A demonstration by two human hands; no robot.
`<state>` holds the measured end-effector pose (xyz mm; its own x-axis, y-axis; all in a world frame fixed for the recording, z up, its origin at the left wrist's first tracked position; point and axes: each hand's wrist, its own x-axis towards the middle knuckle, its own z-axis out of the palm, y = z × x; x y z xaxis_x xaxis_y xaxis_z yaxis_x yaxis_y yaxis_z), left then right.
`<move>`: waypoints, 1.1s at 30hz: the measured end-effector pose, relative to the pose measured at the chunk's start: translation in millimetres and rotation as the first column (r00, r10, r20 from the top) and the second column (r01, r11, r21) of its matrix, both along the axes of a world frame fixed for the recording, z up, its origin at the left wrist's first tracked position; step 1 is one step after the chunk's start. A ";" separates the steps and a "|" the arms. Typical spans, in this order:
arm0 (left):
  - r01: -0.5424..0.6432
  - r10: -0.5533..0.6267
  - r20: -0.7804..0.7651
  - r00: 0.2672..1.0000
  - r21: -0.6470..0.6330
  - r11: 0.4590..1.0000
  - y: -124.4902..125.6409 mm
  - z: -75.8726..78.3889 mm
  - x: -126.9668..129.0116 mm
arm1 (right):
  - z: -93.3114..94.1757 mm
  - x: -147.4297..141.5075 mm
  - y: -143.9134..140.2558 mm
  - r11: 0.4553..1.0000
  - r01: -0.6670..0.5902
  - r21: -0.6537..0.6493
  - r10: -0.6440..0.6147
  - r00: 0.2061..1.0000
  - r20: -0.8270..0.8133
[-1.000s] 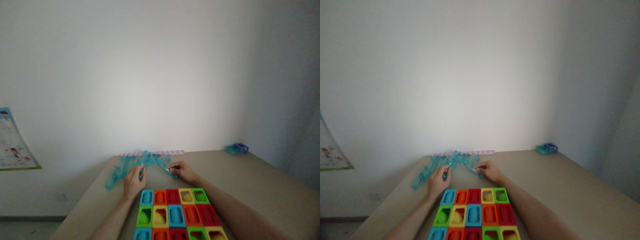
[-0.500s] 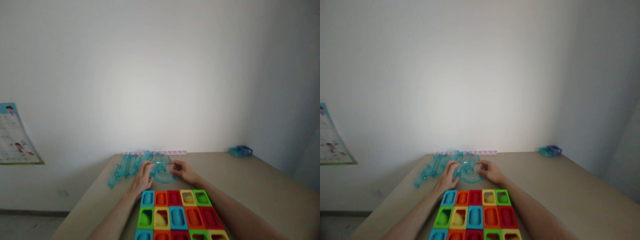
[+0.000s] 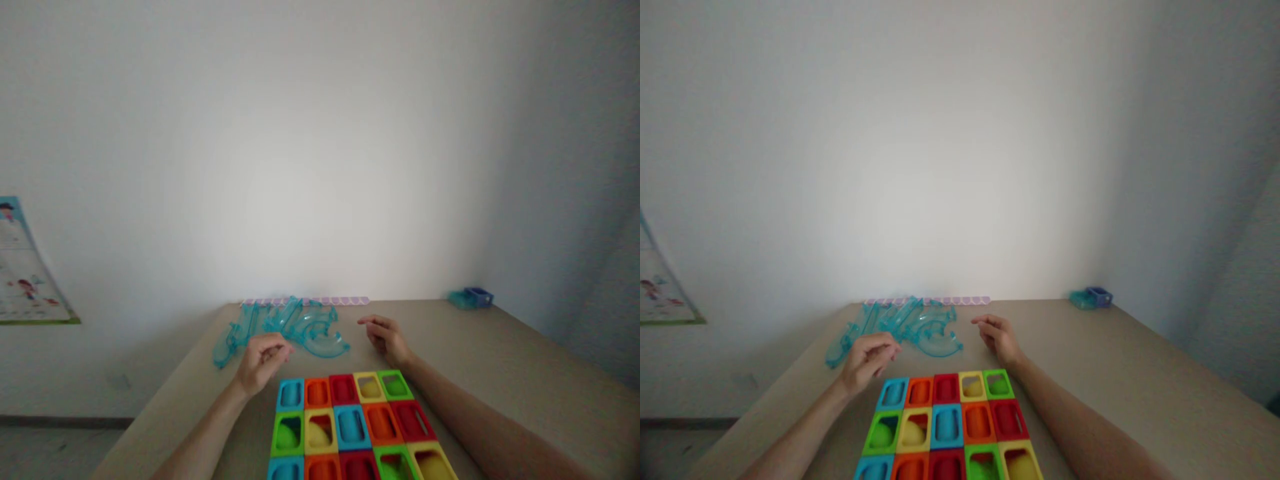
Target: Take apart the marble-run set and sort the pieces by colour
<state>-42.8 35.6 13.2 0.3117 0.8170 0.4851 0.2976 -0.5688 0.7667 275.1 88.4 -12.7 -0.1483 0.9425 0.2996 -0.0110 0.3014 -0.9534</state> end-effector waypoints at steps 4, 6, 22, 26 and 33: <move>0.212 -0.231 -0.028 0.972 -0.302 0.929 -2.9 -3.2 -4.8 | -1.0 13.1 -40.7 0.999 -0.030 -0.024 0.030 0.999 0.015; 0.260 -0.287 -0.018 0.958 -0.370 0.892 -1.6 -5.3 -2.2 | 2.2 13.3 -62.3 0.996 -0.085 -0.040 0.087 0.993 0.077; 0.278 -0.281 0.061 0.958 -0.453 0.847 0.2 -13.7 -6.1 | 24.9 0.4 -78.3 0.952 -0.307 -0.016 0.293 0.889 0.353; 0.243 -0.254 0.029 0.967 -0.416 0.876 -4.4 -14.0 -8.1 | 20.8 -1.9 -78.0 0.959 -0.282 -0.037 0.278 0.898 0.341; 0.318 -0.344 0.008 0.939 -0.404 0.858 -1.4 -11.4 -8.8 | 18.6 -4.3 -75.7 0.985 -0.170 0.023 0.151 0.921 0.358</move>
